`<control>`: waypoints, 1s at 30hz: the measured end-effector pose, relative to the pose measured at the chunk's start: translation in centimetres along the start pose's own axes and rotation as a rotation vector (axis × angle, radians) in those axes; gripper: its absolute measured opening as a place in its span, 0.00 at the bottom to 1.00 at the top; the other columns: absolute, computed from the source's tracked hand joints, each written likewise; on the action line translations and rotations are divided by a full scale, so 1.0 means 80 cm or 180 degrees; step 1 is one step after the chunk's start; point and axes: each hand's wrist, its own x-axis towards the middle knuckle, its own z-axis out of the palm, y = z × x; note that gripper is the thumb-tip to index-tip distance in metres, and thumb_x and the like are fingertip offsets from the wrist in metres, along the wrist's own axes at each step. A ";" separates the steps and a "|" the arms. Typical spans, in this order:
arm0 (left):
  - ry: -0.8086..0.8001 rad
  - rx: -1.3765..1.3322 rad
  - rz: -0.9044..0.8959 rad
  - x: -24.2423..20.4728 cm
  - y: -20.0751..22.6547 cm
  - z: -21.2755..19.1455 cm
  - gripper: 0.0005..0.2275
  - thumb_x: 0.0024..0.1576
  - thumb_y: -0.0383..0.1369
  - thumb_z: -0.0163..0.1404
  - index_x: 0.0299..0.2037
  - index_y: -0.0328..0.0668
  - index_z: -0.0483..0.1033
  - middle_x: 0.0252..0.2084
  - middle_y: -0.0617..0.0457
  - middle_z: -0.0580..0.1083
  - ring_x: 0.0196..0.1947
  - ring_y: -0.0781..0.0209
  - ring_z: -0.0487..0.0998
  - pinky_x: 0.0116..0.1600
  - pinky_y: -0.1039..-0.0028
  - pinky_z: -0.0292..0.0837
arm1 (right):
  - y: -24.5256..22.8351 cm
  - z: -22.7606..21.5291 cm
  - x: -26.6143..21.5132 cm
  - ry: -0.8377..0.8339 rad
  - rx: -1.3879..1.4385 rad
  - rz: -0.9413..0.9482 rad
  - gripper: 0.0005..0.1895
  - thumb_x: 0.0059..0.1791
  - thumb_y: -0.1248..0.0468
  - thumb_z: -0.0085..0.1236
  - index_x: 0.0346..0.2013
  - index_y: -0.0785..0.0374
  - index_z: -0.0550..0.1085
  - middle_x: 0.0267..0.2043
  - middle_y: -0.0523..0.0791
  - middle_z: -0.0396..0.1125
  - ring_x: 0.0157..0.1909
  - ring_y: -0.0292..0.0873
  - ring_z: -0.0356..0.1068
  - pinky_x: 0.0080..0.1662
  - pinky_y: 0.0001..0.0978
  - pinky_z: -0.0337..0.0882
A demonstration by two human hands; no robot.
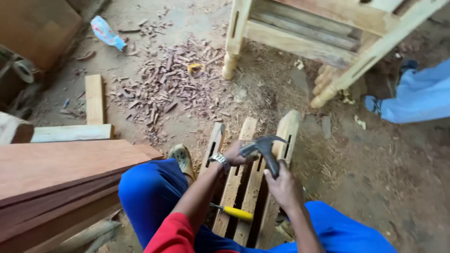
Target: Cleaning out and adjusting mortise joints on wooden furniture components using a hammer and a punch tool.
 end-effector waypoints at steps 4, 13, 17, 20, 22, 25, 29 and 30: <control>-0.0102 -0.3079 -0.0966 0.023 -0.023 0.011 0.15 0.57 0.35 0.44 0.50 0.35 0.72 0.45 0.44 0.77 0.37 0.56 0.83 0.48 0.63 0.82 | 0.007 0.013 -0.004 0.0328 0.0734 0.0009 0.17 0.46 0.52 0.59 0.43 0.58 0.72 0.28 0.57 0.73 0.31 0.59 0.78 0.35 0.54 0.73; -0.0083 0.2132 0.0454 -0.004 0.003 0.004 0.10 0.57 0.35 0.58 0.39 0.36 0.74 0.30 0.47 0.76 0.26 0.61 0.74 0.33 0.72 0.72 | 0.030 0.022 0.013 -0.0341 -0.0435 0.0231 0.20 0.46 0.50 0.58 0.45 0.58 0.70 0.32 0.57 0.75 0.37 0.62 0.75 0.39 0.55 0.72; 0.0027 0.1603 0.0420 -0.014 0.008 0.014 0.12 0.52 0.34 0.59 0.42 0.39 0.73 0.27 0.54 0.76 0.23 0.65 0.74 0.29 0.77 0.70 | 0.019 0.018 -0.007 0.0318 0.0110 -0.0134 0.18 0.47 0.50 0.57 0.41 0.59 0.71 0.29 0.55 0.73 0.32 0.58 0.76 0.36 0.53 0.72; 0.0130 0.1846 0.0213 0.003 -0.019 0.006 0.15 0.53 0.36 0.59 0.46 0.39 0.73 0.27 0.54 0.76 0.22 0.64 0.73 0.28 0.76 0.70 | 0.034 0.040 -0.001 0.0797 0.0652 -0.0305 0.16 0.48 0.53 0.55 0.42 0.60 0.70 0.27 0.54 0.71 0.28 0.56 0.75 0.32 0.50 0.72; 0.0123 0.2056 0.0208 0.022 -0.031 -0.007 0.15 0.54 0.36 0.58 0.47 0.38 0.74 0.27 0.54 0.76 0.23 0.63 0.73 0.28 0.76 0.71 | 0.042 0.049 0.016 0.0890 0.0887 -0.0374 0.15 0.48 0.54 0.53 0.43 0.60 0.69 0.26 0.54 0.71 0.26 0.54 0.75 0.31 0.48 0.73; 0.0074 0.2246 0.0369 0.011 -0.020 -0.001 0.18 0.52 0.36 0.58 0.50 0.36 0.73 0.29 0.53 0.77 0.24 0.63 0.75 0.30 0.76 0.73 | 0.048 0.044 0.014 -0.0474 -0.0063 0.0385 0.15 0.49 0.55 0.53 0.46 0.58 0.69 0.26 0.54 0.74 0.26 0.55 0.77 0.32 0.49 0.74; 0.0268 0.2326 0.0550 -0.003 -0.004 0.005 0.29 0.49 0.39 0.61 0.61 0.39 0.67 0.33 0.48 0.78 0.29 0.58 0.78 0.33 0.70 0.76 | 0.067 0.044 -0.005 -0.0228 -0.0226 0.0326 0.16 0.47 0.52 0.60 0.39 0.60 0.72 0.23 0.53 0.73 0.27 0.54 0.75 0.33 0.49 0.72; 0.0303 0.2455 0.0722 0.003 -0.015 0.001 0.33 0.49 0.41 0.63 0.63 0.38 0.65 0.36 0.45 0.78 0.32 0.55 0.79 0.35 0.68 0.78 | 0.077 0.047 -0.008 -0.0127 -0.0090 0.0399 0.17 0.48 0.52 0.62 0.34 0.63 0.74 0.22 0.53 0.72 0.25 0.51 0.75 0.32 0.47 0.72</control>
